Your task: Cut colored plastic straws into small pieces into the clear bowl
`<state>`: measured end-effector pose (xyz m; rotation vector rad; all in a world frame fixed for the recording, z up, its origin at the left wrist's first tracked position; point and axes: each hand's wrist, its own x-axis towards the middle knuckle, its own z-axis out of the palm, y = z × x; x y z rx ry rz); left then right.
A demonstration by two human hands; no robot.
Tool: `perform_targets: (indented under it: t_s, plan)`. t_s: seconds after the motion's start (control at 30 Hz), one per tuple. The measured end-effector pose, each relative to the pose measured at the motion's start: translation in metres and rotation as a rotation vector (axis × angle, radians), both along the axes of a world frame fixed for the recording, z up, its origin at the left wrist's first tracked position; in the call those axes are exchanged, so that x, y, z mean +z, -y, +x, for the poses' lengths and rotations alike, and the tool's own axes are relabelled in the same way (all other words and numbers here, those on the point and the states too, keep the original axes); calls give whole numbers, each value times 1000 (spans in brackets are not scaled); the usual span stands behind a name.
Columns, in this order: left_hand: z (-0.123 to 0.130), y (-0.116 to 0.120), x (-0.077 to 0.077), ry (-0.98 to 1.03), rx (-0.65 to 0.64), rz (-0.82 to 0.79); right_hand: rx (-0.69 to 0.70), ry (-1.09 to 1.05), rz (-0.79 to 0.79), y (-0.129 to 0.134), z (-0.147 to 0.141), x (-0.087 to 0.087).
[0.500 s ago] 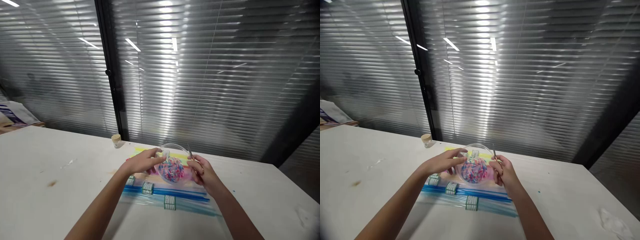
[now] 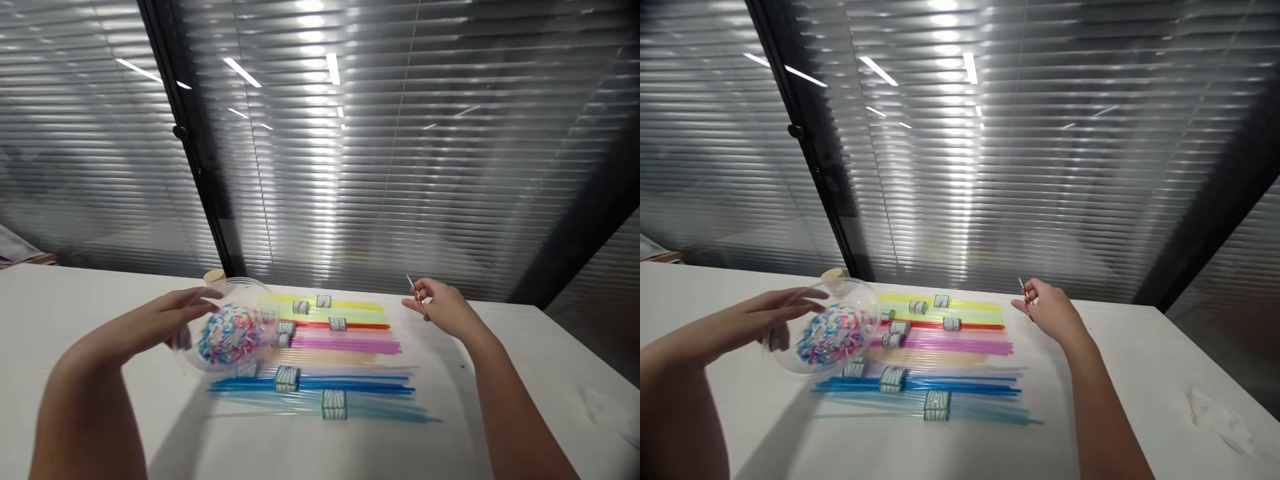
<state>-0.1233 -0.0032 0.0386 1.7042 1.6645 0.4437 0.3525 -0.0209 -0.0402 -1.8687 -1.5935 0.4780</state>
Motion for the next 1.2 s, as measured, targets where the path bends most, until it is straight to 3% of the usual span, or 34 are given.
perform_targets:
  t_s: [0.1, 0.43, 0.73, 1.03, 1.2]
  plan:
    - [-13, 3, -1, -44, 88, 43, 11, -12, -34, -5, 4, -9]
    - [-6, 11, 7, -154, 1, -10, 256, -40, -237, -25, -33, -48]
    - [-8, 15, 10, -168, 23, -1, 398, -29, -325, -24, -42, -59]
    - [-13, 16, 7, -190, 47, -11, 243, 90, -60, -33, -50, -66]
    - [-14, 16, 6, -231, 43, 14, 283, 75, -76, -33, -48, -66]
